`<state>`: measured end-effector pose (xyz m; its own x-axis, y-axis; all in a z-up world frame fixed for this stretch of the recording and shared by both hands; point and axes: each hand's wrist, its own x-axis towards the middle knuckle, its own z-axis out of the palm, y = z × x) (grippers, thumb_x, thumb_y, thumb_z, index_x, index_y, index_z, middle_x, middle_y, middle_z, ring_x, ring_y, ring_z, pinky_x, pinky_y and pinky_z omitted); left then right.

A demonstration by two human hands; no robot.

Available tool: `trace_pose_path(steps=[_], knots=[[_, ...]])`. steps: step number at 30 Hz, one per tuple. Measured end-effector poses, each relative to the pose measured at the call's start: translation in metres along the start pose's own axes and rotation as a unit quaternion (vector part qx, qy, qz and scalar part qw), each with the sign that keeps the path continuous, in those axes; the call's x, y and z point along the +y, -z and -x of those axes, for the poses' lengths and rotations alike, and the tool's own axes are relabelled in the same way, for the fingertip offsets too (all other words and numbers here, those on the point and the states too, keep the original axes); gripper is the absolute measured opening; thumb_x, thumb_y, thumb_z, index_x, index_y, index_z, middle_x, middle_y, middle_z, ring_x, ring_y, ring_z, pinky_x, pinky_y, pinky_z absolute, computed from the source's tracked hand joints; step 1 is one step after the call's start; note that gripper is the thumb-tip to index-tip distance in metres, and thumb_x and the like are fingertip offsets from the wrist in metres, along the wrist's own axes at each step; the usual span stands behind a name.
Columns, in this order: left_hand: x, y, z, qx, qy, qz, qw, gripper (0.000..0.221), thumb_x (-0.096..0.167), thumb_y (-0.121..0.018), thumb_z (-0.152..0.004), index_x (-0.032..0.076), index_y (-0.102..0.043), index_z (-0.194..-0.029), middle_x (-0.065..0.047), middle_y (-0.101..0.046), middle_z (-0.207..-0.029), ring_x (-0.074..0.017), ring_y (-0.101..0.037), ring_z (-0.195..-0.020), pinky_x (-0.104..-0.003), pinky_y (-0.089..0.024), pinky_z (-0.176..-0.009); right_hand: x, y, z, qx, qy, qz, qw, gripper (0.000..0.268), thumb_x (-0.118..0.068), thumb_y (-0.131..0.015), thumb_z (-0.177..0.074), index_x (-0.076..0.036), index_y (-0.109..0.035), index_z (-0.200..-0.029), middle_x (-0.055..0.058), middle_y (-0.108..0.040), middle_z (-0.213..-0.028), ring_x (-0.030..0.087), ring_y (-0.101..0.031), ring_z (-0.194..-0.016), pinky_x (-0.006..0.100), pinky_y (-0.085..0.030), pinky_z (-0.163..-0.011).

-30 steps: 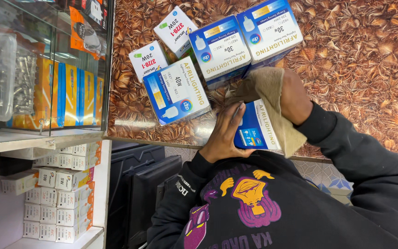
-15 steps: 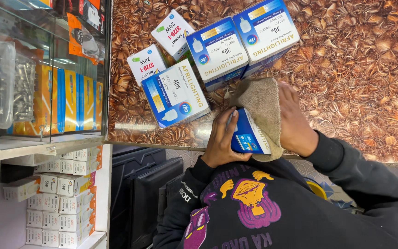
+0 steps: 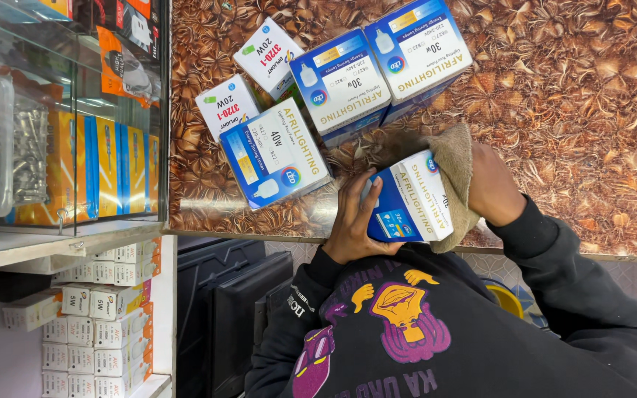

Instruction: The person wipes the exterior of several small cardboard boxes containing LED bulbs using a cloth. They handle the boxes one at a time, wiping them on a counter and then placing them on a shelf.

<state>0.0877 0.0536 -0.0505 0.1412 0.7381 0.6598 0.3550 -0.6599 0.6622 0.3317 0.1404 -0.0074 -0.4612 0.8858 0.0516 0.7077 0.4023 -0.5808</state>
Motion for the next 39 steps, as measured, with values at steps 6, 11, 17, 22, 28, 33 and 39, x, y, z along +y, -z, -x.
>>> trace_pose_path(steps=[6, 11, 17, 22, 28, 33, 39], knots=[[0.004, -0.002, 0.002, 0.018, -0.009, -0.024, 1.0, 0.105, 0.04, -0.088, -0.07, 0.002, -0.039, -0.156, -0.033, -0.04, -0.15, -0.0529, -0.044, -0.135, -0.065, -0.033, -0.109, 0.043, -0.021, 0.011, 0.014, -0.022, -0.038, 0.999, 0.034, -0.033, -0.063, -0.093, 0.0, -0.069, -0.101, 0.028, -0.066, -0.088, 0.058, -0.063, -0.091, 0.063, -0.051, -0.071], [0.008, 0.001, -0.001, 0.025, -0.017, -0.022, 0.999, 0.104, 0.037, -0.089, -0.072, 0.002, -0.038, -0.156, -0.033, -0.04, -0.151, -0.0532, -0.044, -0.136, -0.065, -0.033, -0.109, 0.053, -0.021, 0.025, 0.006, -0.056, -0.006, 0.998, 0.024, -0.01, -0.052, -0.094, 0.01, -0.063, -0.1, 0.04, -0.06, -0.085, 0.065, -0.055, -0.093, 0.069, -0.049, -0.072], [0.006, -0.002, 0.009, 0.061, -0.01, -0.043, 0.997, 0.102, 0.035, -0.091, -0.068, 0.003, -0.043, -0.152, -0.035, -0.043, -0.148, -0.0552, -0.048, -0.131, -0.067, -0.036, -0.105, 0.042, -0.016, 0.039, -0.051, -0.126, 0.079, 0.988, 0.032, -0.024, -0.055, -0.094, 0.007, -0.063, -0.096, 0.034, -0.065, -0.08, 0.059, -0.065, -0.086, 0.066, -0.051, -0.07], [0.01, -0.005, 0.007, 0.072, -0.007, -0.038, 0.997, 0.101, 0.034, -0.092, -0.068, 0.003, -0.044, -0.151, -0.036, -0.043, -0.148, -0.0566, -0.048, -0.131, -0.068, -0.036, -0.105, 0.022, 0.004, 0.055, -0.114, -0.179, 0.1, 0.972, 0.031, -0.023, -0.053, -0.095, 0.005, -0.065, -0.092, 0.034, -0.068, -0.079, 0.057, -0.068, -0.086, 0.065, -0.053, -0.072], [0.009, 0.005, 0.014, -0.019, 0.015, -0.131, 0.991, 0.109, 0.051, -0.09, -0.079, 0.015, -0.025, -0.159, -0.027, -0.038, -0.155, -0.0455, -0.048, -0.141, -0.06, -0.043, -0.116, 0.011, 0.052, 0.067, -0.23, -0.153, 0.128, 0.953, 0.026, -0.03, -0.05, -0.101, -0.006, -0.062, -0.102, 0.018, -0.071, -0.09, 0.037, -0.068, -0.077, 0.049, -0.051, -0.072], [0.001, 0.004, 0.023, -0.019, 0.031, -0.123, 0.992, 0.115, 0.046, -0.094, -0.076, 0.014, -0.022, -0.16, -0.027, -0.033, -0.155, -0.0475, -0.045, -0.143, -0.062, -0.043, -0.116, -0.002, 0.103, 0.063, -0.253, -0.188, 0.118, 0.942, 0.02, -0.033, -0.06, -0.097, -0.017, -0.066, -0.106, 0.011, -0.078, -0.087, 0.031, -0.075, -0.076, 0.044, -0.053, -0.07], [0.0, 0.004, 0.028, -0.035, 0.045, -0.112, 0.992, 0.116, 0.048, -0.094, -0.075, 0.018, -0.021, -0.16, -0.026, -0.032, -0.157, -0.0458, -0.043, -0.145, -0.061, -0.043, -0.117, -0.019, 0.107, 0.058, -0.153, -0.136, -0.032, 0.978, 0.026, -0.024, -0.072, -0.089, -0.019, -0.074, -0.115, 0.0, -0.076, -0.085, 0.017, -0.06, -0.063, 0.034, -0.041, -0.063]])
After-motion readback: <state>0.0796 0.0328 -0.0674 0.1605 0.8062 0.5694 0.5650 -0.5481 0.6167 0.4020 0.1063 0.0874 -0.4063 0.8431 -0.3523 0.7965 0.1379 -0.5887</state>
